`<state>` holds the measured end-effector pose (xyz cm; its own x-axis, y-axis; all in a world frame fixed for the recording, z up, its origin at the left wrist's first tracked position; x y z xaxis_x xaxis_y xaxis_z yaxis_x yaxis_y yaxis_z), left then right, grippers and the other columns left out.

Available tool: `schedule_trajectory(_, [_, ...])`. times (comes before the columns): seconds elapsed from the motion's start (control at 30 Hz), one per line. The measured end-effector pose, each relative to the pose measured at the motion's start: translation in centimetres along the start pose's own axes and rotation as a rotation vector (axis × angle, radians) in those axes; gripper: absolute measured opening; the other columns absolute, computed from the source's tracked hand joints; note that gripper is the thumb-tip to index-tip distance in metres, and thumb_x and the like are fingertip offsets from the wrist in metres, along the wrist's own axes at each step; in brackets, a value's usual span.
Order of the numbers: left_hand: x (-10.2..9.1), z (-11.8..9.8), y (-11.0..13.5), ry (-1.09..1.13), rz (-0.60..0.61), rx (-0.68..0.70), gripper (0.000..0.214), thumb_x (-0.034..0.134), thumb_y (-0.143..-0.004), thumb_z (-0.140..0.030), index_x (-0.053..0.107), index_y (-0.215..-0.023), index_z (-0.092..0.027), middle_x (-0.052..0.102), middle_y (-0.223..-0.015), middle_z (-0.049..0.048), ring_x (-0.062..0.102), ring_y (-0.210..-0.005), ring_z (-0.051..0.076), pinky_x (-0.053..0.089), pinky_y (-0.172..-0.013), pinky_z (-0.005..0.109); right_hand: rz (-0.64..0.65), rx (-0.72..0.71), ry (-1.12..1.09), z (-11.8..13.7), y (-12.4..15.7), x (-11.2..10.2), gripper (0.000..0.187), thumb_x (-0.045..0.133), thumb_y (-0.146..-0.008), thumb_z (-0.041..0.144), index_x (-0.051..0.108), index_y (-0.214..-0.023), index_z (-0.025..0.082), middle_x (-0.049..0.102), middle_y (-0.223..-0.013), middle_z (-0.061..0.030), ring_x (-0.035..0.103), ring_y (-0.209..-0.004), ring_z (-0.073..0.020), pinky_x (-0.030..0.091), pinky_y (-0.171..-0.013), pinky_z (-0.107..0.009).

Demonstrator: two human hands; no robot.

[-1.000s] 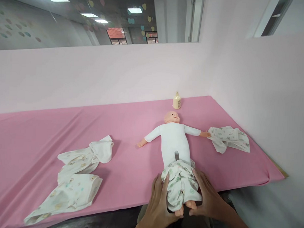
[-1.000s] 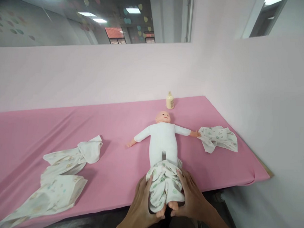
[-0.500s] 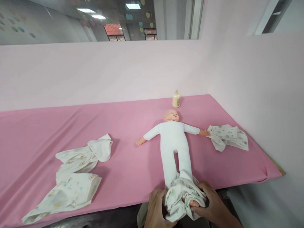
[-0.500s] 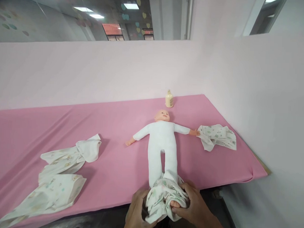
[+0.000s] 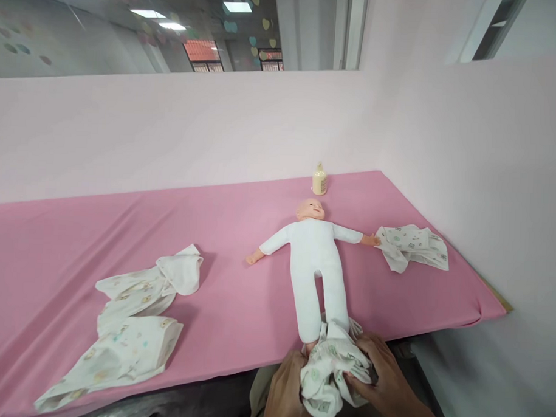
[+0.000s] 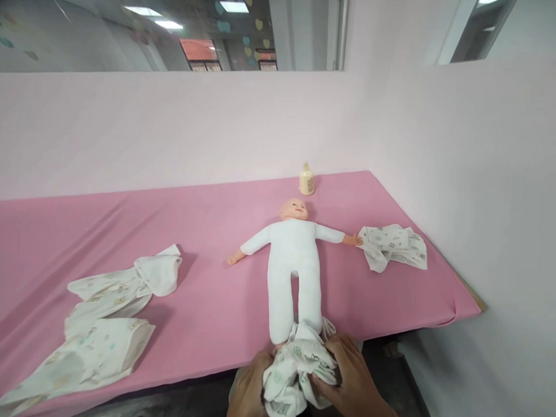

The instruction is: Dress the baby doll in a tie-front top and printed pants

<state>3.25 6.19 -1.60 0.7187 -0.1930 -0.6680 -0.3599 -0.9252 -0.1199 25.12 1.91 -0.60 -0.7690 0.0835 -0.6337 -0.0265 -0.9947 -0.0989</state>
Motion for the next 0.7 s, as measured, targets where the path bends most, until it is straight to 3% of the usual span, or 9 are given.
schedule_trajectory(0.13, [-0.6, -1.1, 0.3, 0.203, 0.165, -0.294, 0.011, 0.056, -0.082, -0.031, 0.055, -0.083, -0.02, 0.069, -0.077, 0.0031, 0.064, -0.075, 0.021, 0.048, -0.069, 0.029, 0.047, 0.288, -0.118, 1.0, 0.7, -0.5, 0.041, 0.065, -0.075, 0.045, 0.064, -0.11, 0.023, 0.069, -0.106, -0.0079, 0.064, -0.098, -0.0274, 0.052, -0.088, -0.037])
schedule_trajectory(0.3, [-1.7, -2.8, -0.4, 0.512, 0.259, -0.314, 0.043, 0.071, -0.072, -0.039, 0.062, -0.109, -0.02, 0.072, -0.095, 0.0056, 0.064, -0.096, 0.026, 0.051, -0.086, 0.032, 0.201, 0.467, -0.395, 3.5, 0.4, -1.8, 0.041, 0.057, -0.068, 0.021, 0.063, -0.108, 0.021, 0.069, -0.104, -0.0037, 0.062, -0.098, -0.0234, 0.049, -0.087, -0.031])
schedule_trajectory(0.47, [-4.6, -3.3, -1.8, 0.728, 0.47, -0.237, 0.07, 0.085, -0.057, -0.041, 0.061, -0.123, -0.035, 0.067, -0.118, 0.0044, 0.059, -0.114, 0.031, 0.045, -0.101, 0.04, 0.352, 0.388, -0.551, 3.6, -0.5, -4.2, 0.057, 0.06, -0.064, 0.015, 0.059, -0.121, 0.02, 0.065, -0.119, -0.0051, 0.059, -0.109, -0.0255, 0.044, -0.097, -0.035])
schedule_trajectory(0.6, [-9.3, -3.1, -4.2, 0.644, 0.722, -0.214, 0.059, 0.079, -0.067, -0.046, 0.059, -0.117, -0.021, 0.064, -0.111, 0.0077, 0.06, -0.106, 0.028, 0.046, -0.098, 0.043, 0.47, 0.261, -0.576, 3.1, -1.5, -7.7, 0.064, 0.073, -0.065, 0.022, 0.056, -0.127, 0.02, 0.063, -0.123, -0.0085, 0.058, -0.114, -0.0289, 0.045, -0.099, -0.041])
schedule_trajectory(0.7, [-13.4, -3.8, -7.6, 0.451, 0.84, -0.022, 0.065, 0.084, -0.055, -0.049, 0.058, -0.108, -0.02, 0.061, -0.106, 0.0041, 0.057, -0.104, 0.026, 0.046, -0.096, 0.04, 0.491, 0.138, -0.501, 4.2, -3.1, -11.3, 0.063, 0.077, -0.07, 0.032, 0.055, -0.129, 0.023, 0.062, -0.123, -0.0101, 0.058, -0.115, -0.029, 0.048, -0.097, -0.04])
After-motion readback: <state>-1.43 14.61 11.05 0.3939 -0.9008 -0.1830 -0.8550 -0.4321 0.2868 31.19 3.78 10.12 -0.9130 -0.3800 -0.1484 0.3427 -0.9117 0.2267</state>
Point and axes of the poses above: each hand's wrist, its own y-axis away from the middle knuckle, its own x-axis out of the palm, z = x × y, the point moved 1 cm from there along -y, towards the middle knuckle
